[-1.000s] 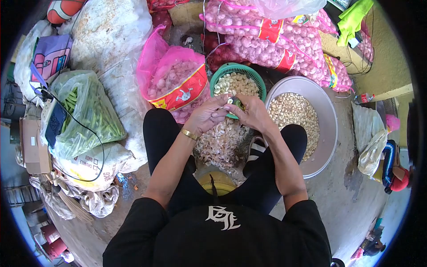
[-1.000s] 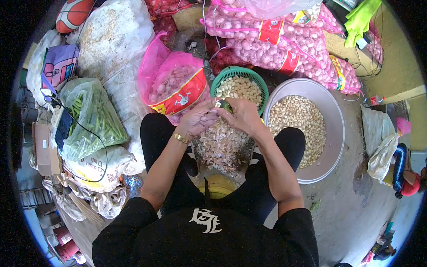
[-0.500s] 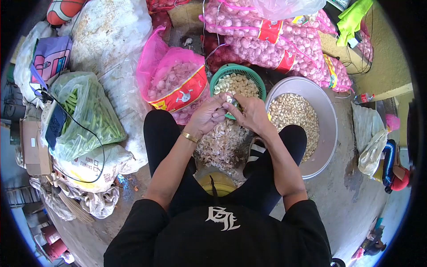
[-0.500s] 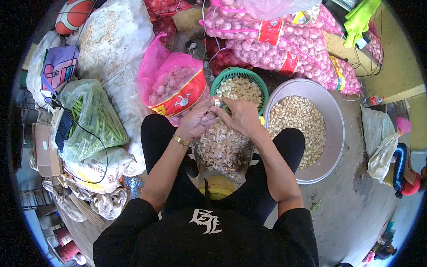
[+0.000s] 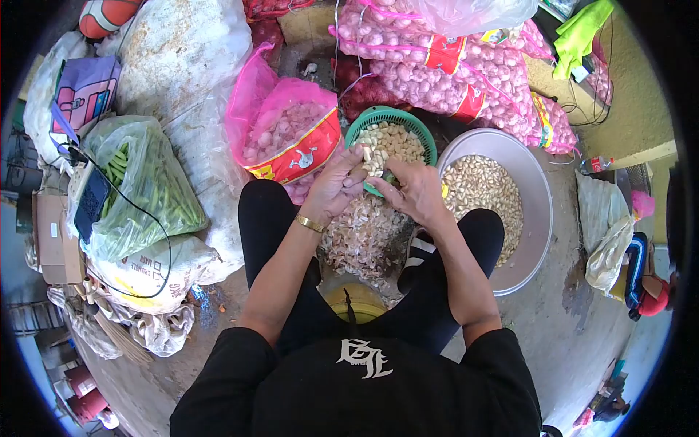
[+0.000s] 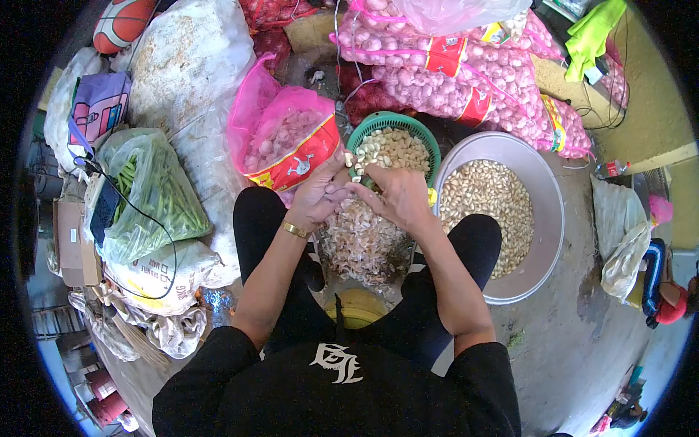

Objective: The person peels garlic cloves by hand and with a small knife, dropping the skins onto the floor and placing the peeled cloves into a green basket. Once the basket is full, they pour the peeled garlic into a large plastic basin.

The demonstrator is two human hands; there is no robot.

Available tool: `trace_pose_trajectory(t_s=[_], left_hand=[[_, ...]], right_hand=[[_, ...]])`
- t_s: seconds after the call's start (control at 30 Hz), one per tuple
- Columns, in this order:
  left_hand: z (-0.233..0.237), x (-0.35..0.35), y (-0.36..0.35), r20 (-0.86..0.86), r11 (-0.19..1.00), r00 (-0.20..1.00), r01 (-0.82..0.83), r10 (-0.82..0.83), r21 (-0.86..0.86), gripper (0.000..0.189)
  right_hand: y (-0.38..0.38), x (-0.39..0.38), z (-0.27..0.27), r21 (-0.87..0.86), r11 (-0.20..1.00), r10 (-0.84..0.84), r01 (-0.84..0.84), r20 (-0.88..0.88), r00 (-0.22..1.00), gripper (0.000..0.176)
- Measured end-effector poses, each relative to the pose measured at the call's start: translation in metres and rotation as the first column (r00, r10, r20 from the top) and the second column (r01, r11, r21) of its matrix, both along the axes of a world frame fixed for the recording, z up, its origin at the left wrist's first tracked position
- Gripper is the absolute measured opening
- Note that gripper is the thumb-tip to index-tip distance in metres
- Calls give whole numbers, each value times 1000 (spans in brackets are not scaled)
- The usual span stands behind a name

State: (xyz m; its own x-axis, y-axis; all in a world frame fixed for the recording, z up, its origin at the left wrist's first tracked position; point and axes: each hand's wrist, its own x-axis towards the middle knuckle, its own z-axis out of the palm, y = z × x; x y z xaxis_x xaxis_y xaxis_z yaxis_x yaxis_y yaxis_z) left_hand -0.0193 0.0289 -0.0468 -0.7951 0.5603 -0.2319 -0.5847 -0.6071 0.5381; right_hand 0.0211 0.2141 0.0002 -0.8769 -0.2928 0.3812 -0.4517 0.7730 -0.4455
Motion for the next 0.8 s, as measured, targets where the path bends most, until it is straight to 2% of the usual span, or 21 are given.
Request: trace_pose_trajectory(t_s=[0.1, 0.17, 0.23, 0.3, 0.4, 0.47, 0.53, 0.6, 0.63, 0.7, 0.77, 0.8], left_hand=[[8, -5, 7, 81, 999, 996, -41, 41, 5, 19], [12, -12, 18, 78, 985, 990, -102, 113, -139, 18], [-3, -23, 30, 38, 976, 994, -91, 101, -200, 17], [-15, -29, 39, 4, 965, 997, -71, 74, -254, 17], [-18, -35, 37, 96, 992, 992, -70, 80, -106, 18], [-15, -35, 31, 84, 994, 995, -50, 58, -95, 17], [-14, -32, 25, 73, 996, 997, -29, 35, -84, 17], [-19, -29, 16, 195, 994, 978, -89, 75, 65, 15], [-25, -29, 9, 194, 994, 978, -92, 78, 63, 15], [-31, -27, -2, 237, 959, 971, -72, 5, 275, 24], [-31, -22, -6, 282, 960, 957, -142, 71, 240, 27], [-30, -20, -8, 322, 957, 937, -207, 134, 202, 30]], right_hand=[[5, 8, 0, 7, 1000, 29, -30, 66, 997, 41], [9, 14, 1, -4, 999, 41, -41, 99, 994, 44], [13, 20, -1, 128, 991, 18, -45, 205, 979, 50], [17, 23, -1, 160, 987, -20, -20, 247, 969, 52], [22, 25, -1, 174, 985, -62, 16, 259, 964, 54], [20, 26, -3, 150, 988, -62, 27, 234, 970, 54], [17, 27, -4, 13, 998, -64, 62, 210, 976, 50], [14, 25, -11, -43, 995, -81, 94, 244, 966, 48], [12, 22, -13, -97, 987, -94, 125, 276, 957, 46], [12, 19, -14, -65, 993, -80, 100, 261, 962, 46], [9, 18, -10, -29, 997, -62, 72, 246, 967, 46], [6, 19, 1, 54, 996, -85, 74, 256, 963, 45]])
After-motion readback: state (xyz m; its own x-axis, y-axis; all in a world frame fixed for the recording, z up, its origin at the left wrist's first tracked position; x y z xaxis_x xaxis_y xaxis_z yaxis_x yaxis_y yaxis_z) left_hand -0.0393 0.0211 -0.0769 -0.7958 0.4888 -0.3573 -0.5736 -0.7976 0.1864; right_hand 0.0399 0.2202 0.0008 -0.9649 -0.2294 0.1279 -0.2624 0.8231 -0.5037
